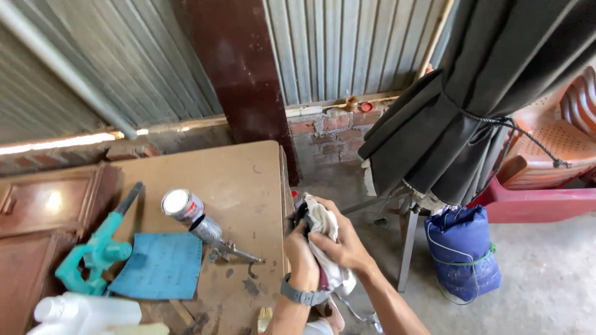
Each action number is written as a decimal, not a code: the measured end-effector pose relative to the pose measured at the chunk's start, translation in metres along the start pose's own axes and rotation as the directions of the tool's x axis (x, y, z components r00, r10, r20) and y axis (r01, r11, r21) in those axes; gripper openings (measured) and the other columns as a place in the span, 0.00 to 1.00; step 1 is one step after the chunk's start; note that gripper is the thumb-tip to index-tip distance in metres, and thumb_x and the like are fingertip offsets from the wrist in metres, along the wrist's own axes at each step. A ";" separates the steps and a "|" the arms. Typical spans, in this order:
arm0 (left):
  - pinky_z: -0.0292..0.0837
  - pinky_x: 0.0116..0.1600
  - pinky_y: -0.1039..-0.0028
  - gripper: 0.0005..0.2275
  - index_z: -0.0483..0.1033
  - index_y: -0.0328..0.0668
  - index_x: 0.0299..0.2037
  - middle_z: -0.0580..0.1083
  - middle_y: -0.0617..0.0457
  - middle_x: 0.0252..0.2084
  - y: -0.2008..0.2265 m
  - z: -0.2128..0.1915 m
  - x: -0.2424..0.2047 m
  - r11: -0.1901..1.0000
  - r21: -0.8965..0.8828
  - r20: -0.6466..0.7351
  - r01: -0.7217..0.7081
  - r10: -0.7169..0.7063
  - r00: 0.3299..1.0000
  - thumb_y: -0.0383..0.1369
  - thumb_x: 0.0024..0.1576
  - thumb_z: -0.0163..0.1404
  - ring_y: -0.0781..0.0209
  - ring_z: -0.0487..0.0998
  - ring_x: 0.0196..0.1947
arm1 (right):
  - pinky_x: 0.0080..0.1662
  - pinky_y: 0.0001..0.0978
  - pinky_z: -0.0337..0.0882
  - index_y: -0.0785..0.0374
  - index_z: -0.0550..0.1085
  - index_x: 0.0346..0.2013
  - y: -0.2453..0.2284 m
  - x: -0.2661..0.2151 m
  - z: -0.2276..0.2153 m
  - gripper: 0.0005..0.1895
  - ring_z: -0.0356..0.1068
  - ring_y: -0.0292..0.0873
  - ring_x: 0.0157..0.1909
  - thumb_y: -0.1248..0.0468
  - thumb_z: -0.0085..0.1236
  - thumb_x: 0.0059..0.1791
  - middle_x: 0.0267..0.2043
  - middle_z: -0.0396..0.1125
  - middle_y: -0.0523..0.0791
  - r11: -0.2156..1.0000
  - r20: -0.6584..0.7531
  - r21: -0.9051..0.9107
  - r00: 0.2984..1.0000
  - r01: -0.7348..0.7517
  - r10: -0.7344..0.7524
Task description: Disassembling and cleaning the various components of a paint spray gun using a cloth and cleaning solution.
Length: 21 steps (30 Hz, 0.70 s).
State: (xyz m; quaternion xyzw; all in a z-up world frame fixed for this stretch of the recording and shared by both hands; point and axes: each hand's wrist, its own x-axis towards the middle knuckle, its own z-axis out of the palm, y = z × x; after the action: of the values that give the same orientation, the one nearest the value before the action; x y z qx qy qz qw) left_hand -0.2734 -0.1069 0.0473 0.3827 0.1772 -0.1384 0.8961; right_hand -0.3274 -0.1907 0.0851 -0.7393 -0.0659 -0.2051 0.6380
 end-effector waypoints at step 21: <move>0.81 0.55 0.56 0.22 0.69 0.48 0.64 0.74 0.37 0.60 -0.022 -0.026 -0.019 0.939 0.344 0.033 0.029 -0.042 0.999 0.43 0.61 0.42 0.39 0.78 0.57 | 0.35 0.34 0.73 0.62 0.72 0.47 0.096 0.018 -0.041 0.15 0.74 0.43 0.30 0.66 0.63 0.47 0.33 0.75 0.50 0.905 -0.250 0.358 0.910 -0.232 0.332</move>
State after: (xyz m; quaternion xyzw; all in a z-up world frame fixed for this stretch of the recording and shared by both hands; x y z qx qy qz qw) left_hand -0.3045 -0.1002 0.0249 0.5270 0.1395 -0.1909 0.8163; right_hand -0.2858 -0.2504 0.0082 -0.5869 0.1096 -0.2077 0.7749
